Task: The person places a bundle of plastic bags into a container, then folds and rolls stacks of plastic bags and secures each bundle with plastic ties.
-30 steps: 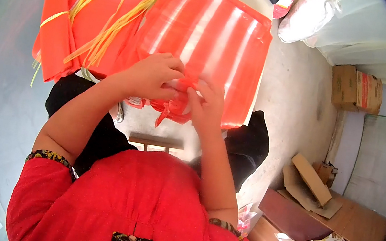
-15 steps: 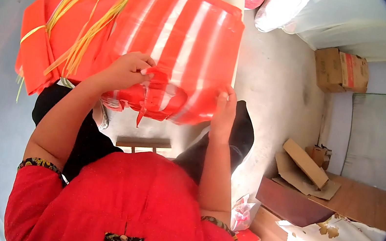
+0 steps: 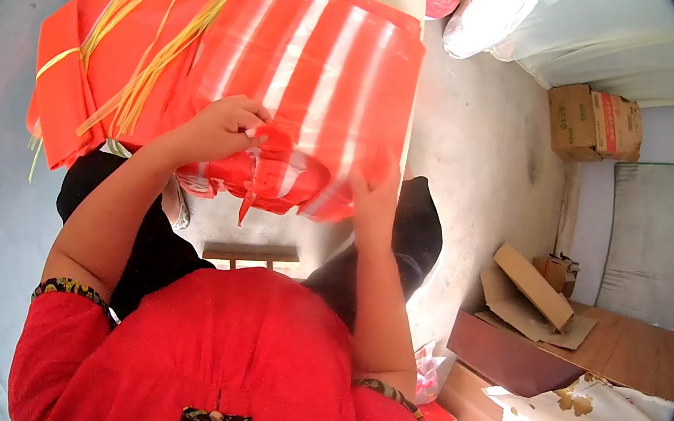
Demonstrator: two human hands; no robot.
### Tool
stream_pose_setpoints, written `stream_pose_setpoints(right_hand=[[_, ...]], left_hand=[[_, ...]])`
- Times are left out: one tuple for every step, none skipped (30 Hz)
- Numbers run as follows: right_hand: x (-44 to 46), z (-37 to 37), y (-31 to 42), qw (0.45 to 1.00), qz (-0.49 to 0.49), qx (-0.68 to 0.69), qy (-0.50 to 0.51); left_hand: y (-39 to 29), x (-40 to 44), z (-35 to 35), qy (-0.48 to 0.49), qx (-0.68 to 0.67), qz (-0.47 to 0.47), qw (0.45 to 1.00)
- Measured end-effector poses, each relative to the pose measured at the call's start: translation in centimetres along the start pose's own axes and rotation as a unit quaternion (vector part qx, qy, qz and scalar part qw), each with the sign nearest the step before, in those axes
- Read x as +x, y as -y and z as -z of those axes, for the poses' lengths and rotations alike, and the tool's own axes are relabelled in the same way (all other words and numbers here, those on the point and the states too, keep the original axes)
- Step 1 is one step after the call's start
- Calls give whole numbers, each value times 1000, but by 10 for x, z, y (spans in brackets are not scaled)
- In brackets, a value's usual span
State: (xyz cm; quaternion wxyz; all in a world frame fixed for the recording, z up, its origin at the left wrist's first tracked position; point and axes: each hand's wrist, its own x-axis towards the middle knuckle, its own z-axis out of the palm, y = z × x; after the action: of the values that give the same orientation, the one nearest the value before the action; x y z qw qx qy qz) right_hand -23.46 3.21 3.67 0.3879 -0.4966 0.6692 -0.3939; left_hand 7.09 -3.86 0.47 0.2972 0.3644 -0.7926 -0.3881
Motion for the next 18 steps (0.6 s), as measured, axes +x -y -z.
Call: stream_pose_setpoints(right_hand=[[-13,0,3,999,-19,30,19],[-22,3,-2,997,-30,50,45],[-33,5,-9,995,-38,66,60],[-46,5,-17,993,-48,83,75],[-58,7,-26,989,-57,99,91],[-68,9,-38,994,-24,72,77],[-76,11,-50,997,8,44,63],[-80,12,-59,998,41,18,49],[-80,14,-56,996,65,-8,54],[-80,19,-47,994,90,-33,59],[-81,22,-36,990,114,-59,62],[-77,19,-19,987,146,-37,62],[-71,19,-5,988,126,-40,82],[-62,19,9,988,107,-42,103],[-52,17,20,987,87,-45,124],[-40,7,28,989,79,4,125],[-27,1,38,987,47,17,151],[-15,-6,48,983,15,30,178]], left_hand=[[-1,0,0,-1,17,-13,1000],[-4,0,0,2,45,-28,999],[-11,-2,2,4,73,-43,996],[-16,-3,1,6,101,-57,993],[-19,-5,0,1,124,-70,990],[-21,-7,-2,-3,147,-82,986],[-23,-9,-4,-7,170,-94,981],[-26,-10,-4,-6,178,-99,979],[-29,-12,-3,-4,185,-104,977],[-30,-12,-3,-2,193,-110,975],[-29,-13,-3,-6,204,-118,972],[-27,-14,-4,-10,215,-126,968],[-26,-14,-5,-13,226,-134,965],[-27,-14,-4,-11,224,-137,965],[-28,-14,-4,-8,222,-139,965],[-28,-14,-3,-6,220,-140,965],[-27,-14,-4,-11,219,-143,965],[-26,-15,-5,-15,218,-146,965]])
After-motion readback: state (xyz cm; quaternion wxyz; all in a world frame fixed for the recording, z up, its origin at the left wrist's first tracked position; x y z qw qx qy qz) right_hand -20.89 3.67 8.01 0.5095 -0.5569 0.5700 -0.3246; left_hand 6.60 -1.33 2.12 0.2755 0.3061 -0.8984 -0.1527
